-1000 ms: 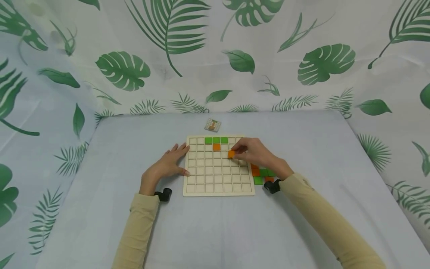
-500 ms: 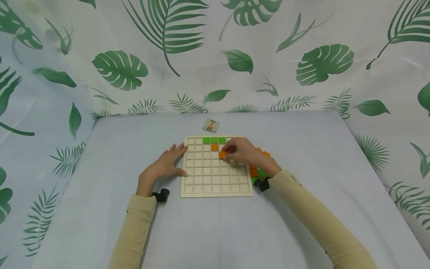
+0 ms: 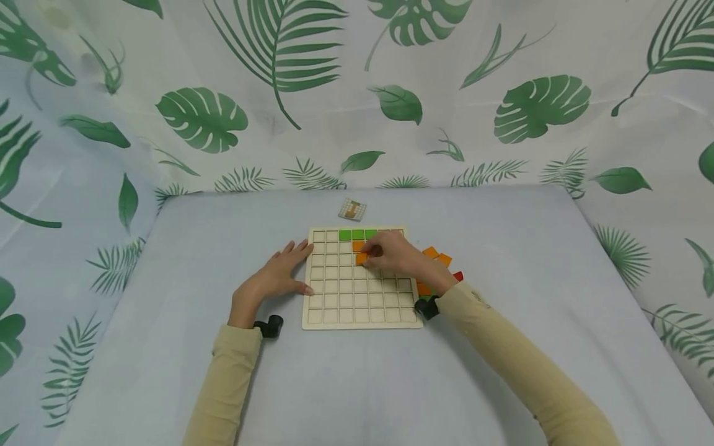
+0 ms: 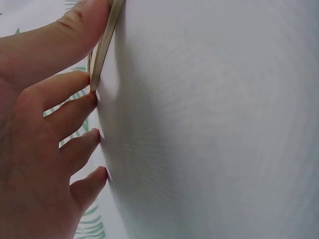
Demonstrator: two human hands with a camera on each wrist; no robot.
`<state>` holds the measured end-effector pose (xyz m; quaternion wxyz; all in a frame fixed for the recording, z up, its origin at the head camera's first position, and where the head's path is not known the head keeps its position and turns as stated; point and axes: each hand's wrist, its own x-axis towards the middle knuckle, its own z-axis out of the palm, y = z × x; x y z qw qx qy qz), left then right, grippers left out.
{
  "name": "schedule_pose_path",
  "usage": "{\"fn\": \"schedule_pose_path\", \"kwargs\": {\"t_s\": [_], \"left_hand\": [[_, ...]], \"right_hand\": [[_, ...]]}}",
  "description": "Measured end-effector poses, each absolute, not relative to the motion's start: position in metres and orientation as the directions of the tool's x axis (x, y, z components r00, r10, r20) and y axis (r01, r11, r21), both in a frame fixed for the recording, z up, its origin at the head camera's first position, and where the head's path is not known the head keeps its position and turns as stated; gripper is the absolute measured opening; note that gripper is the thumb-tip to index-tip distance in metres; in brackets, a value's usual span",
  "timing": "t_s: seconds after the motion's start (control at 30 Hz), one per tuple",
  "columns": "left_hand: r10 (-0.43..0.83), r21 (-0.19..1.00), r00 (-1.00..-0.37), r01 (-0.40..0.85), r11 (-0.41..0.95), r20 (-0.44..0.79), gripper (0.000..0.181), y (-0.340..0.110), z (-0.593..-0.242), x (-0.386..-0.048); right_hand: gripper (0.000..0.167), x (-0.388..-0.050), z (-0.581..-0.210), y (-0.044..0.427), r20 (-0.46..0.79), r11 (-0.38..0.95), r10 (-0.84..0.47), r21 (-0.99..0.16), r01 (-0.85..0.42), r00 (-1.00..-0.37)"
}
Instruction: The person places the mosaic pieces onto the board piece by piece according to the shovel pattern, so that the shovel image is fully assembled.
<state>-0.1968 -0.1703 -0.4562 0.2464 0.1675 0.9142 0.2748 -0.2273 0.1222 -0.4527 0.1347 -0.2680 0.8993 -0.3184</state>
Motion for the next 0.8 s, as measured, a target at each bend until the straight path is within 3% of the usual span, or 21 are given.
{"fn": "schedule_pose_path", "kwargs": {"t_s": [0.8], "left_hand": [[0.441, 0.583, -0.827, 0.176, 0.793, -0.35, 0.103, -0.168, -0.457, -0.198]], "right_hand": [[0.024, -0.23, -0.448, 0.109, -0.061, 0.699, -0.6, -0.525, -0.485, -0.798]]}}
